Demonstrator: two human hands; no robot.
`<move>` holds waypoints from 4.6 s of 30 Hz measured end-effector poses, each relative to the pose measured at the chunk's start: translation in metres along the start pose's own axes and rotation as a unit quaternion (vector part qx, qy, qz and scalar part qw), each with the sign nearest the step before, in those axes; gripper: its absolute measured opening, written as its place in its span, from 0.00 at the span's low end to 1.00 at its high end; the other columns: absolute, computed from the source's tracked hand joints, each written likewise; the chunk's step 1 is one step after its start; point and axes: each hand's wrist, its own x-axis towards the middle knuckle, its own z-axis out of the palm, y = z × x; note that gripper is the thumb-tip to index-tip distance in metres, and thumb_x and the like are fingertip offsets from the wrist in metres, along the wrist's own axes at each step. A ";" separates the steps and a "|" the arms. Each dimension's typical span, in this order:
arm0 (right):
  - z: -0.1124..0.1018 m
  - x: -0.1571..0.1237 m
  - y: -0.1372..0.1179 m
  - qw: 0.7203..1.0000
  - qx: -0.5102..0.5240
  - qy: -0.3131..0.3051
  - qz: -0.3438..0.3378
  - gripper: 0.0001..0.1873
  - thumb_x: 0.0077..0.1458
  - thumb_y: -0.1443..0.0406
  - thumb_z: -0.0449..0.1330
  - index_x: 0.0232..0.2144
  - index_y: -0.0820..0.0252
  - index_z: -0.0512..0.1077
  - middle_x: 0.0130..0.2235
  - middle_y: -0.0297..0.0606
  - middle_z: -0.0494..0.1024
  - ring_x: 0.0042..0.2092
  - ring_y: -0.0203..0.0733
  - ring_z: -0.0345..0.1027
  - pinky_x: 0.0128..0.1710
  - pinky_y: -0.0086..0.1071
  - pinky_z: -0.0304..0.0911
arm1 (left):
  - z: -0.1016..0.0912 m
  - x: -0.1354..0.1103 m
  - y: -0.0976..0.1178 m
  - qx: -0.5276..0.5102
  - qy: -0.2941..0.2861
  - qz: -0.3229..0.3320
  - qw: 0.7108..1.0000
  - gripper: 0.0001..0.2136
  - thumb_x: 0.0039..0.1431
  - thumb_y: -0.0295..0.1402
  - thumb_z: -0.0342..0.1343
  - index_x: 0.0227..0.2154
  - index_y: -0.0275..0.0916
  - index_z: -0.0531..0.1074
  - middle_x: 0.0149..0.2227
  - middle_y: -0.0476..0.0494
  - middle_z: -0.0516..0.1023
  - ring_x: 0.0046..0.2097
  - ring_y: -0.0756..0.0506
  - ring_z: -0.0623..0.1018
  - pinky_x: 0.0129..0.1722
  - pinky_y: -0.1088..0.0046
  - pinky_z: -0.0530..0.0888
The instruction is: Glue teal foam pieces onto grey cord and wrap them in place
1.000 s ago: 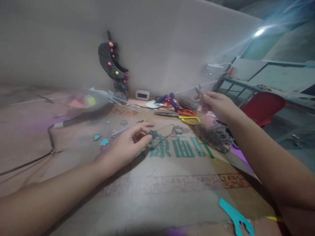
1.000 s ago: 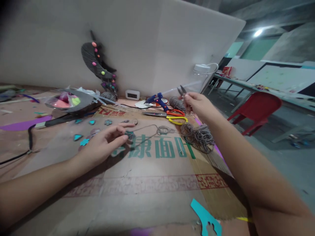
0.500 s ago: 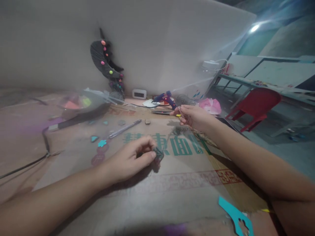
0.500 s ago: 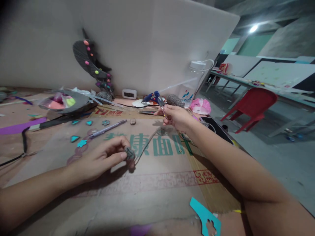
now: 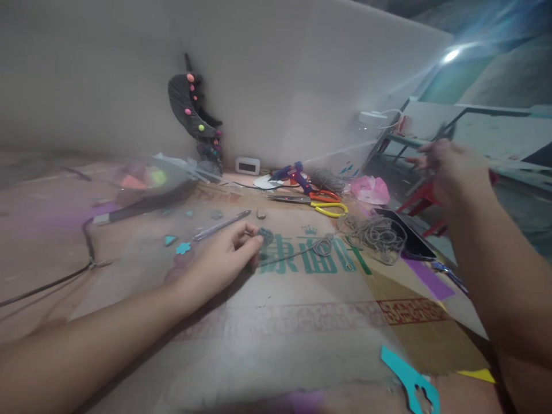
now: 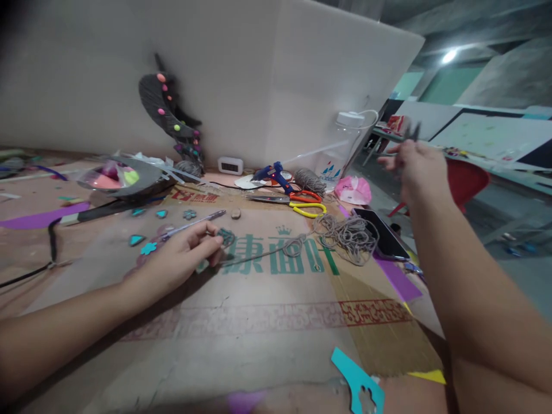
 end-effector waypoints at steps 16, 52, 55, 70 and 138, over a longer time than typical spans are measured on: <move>0.127 -0.147 0.015 0.925 -0.137 -0.270 -0.229 0.10 0.64 0.63 0.53 0.38 0.55 0.76 0.36 0.41 0.80 0.39 0.45 0.73 0.41 0.38 0.66 | -0.005 0.002 -0.002 0.026 0.001 0.047 0.999 0.08 0.64 0.38 0.55 0.33 0.40 0.70 0.32 0.49 0.74 0.36 0.47 0.74 0.36 0.70 0.70; 0.138 -0.179 -0.015 0.927 -0.125 -0.320 -0.153 0.13 0.59 0.66 0.60 0.47 0.52 0.77 0.35 0.35 0.82 0.32 0.40 0.74 0.32 0.33 0.68 | -0.003 -0.004 0.008 0.136 0.038 0.125 0.982 0.05 0.63 0.33 0.53 0.32 0.40 0.69 0.36 0.47 0.75 0.41 0.45 0.75 0.43 0.67 0.69; 0.138 -0.179 -0.013 0.925 -0.123 -0.319 -0.167 0.14 0.59 0.67 0.60 0.47 0.52 0.77 0.40 0.37 0.84 0.35 0.41 0.76 0.35 0.34 0.70 | -0.002 -0.004 0.008 0.132 0.039 0.124 0.983 0.05 0.63 0.33 0.53 0.32 0.40 0.69 0.36 0.47 0.75 0.41 0.45 0.75 0.43 0.67 0.70; 0.136 -0.182 -0.009 0.953 -0.002 -0.277 -0.120 0.11 0.57 0.66 0.62 0.44 0.52 0.71 0.37 0.37 0.79 0.33 0.39 0.72 0.31 0.32 0.67 | -0.004 -0.001 0.006 0.113 0.035 0.093 0.989 0.07 0.64 0.36 0.54 0.32 0.40 0.71 0.37 0.47 0.77 0.41 0.44 0.75 0.42 0.67 0.69; 0.153 -0.180 -0.022 0.912 0.111 -0.363 0.155 0.13 0.62 0.55 0.59 0.33 0.60 0.69 0.17 0.24 0.63 0.21 0.31 0.53 0.23 0.30 0.55 | -0.001 -0.004 0.007 0.137 0.005 0.123 0.983 0.08 0.63 0.36 0.56 0.30 0.40 0.71 0.33 0.48 0.78 0.37 0.45 0.76 0.38 0.68 0.71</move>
